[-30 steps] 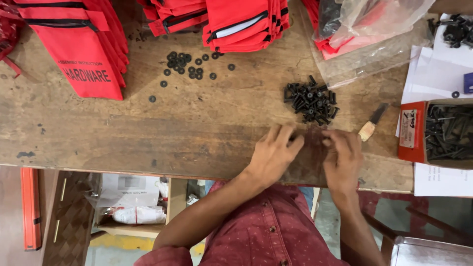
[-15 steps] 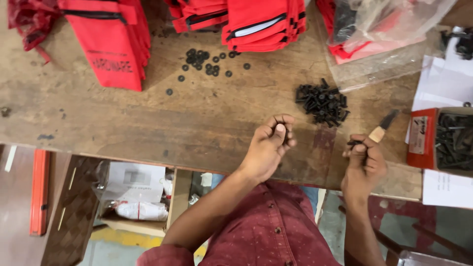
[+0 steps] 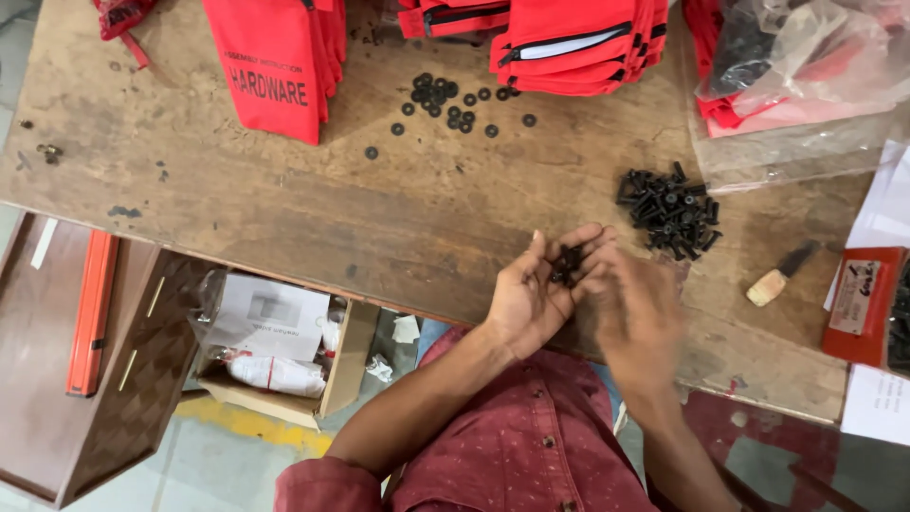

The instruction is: The recorder is seen counting and placing black screws and washers into small red bags labeled 'HARDWARE'.

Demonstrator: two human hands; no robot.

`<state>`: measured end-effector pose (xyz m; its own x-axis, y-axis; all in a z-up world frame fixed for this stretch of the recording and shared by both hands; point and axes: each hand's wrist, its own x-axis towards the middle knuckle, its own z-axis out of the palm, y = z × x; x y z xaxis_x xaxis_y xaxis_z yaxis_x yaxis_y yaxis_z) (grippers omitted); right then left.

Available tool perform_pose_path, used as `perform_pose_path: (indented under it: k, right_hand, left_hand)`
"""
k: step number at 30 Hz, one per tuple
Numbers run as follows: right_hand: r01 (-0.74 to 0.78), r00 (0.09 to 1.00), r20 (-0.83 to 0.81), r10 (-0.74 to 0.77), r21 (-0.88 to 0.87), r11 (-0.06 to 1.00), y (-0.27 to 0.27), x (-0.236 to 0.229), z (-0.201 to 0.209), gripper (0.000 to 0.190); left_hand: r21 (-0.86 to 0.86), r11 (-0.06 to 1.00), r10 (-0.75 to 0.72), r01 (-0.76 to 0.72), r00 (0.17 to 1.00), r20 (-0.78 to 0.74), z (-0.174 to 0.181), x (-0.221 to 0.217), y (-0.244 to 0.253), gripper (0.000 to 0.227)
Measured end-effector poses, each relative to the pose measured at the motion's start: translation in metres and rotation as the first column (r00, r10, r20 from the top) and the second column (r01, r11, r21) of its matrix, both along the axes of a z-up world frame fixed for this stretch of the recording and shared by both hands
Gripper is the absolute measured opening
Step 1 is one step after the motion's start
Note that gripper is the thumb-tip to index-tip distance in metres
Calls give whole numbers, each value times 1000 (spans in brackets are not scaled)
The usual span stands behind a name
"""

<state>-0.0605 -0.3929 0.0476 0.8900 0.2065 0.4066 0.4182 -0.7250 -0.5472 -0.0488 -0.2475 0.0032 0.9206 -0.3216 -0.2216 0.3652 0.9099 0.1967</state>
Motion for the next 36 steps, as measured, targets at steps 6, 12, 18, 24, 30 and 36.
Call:
perform_pose_path:
  k: [6, 12, 18, 24, 30, 36]
  right_hand:
    - [221, 975, 11, -222, -114, 968, -50, 12, -2, 19]
    - [273, 956, -26, -293, -293, 916, -54, 21, -3, 22]
    - [324, 921, -185, -344, -128, 937, -56, 18, -7, 20]
    - [263, 964, -26, -264, -39, 964, -55, 11, -1, 15]
    - [222, 962, -205, -180, 209, 952, -37, 9, -4, 21]
    - [-47, 990, -125, 69, 172, 984, 6, 15, -2, 25]
  left_hand:
    - [-167, 985, -25, 35, 998, 63, -1, 4, 7, 67]
    - [-314, 949, -8, 29, 998, 66, -2, 1, 11, 72]
    - [-320, 947, -4, 37, 995, 104, -6, 0, 11, 74]
    - [-280, 959, -12, 42, 994, 106, -6, 1, 9, 78]
    - [-225, 973, -34, 60, 993, 116, -3, 1, 10, 84]
    - [-205, 977, -38, 53, 996, 75, -2, 0, 11, 87]
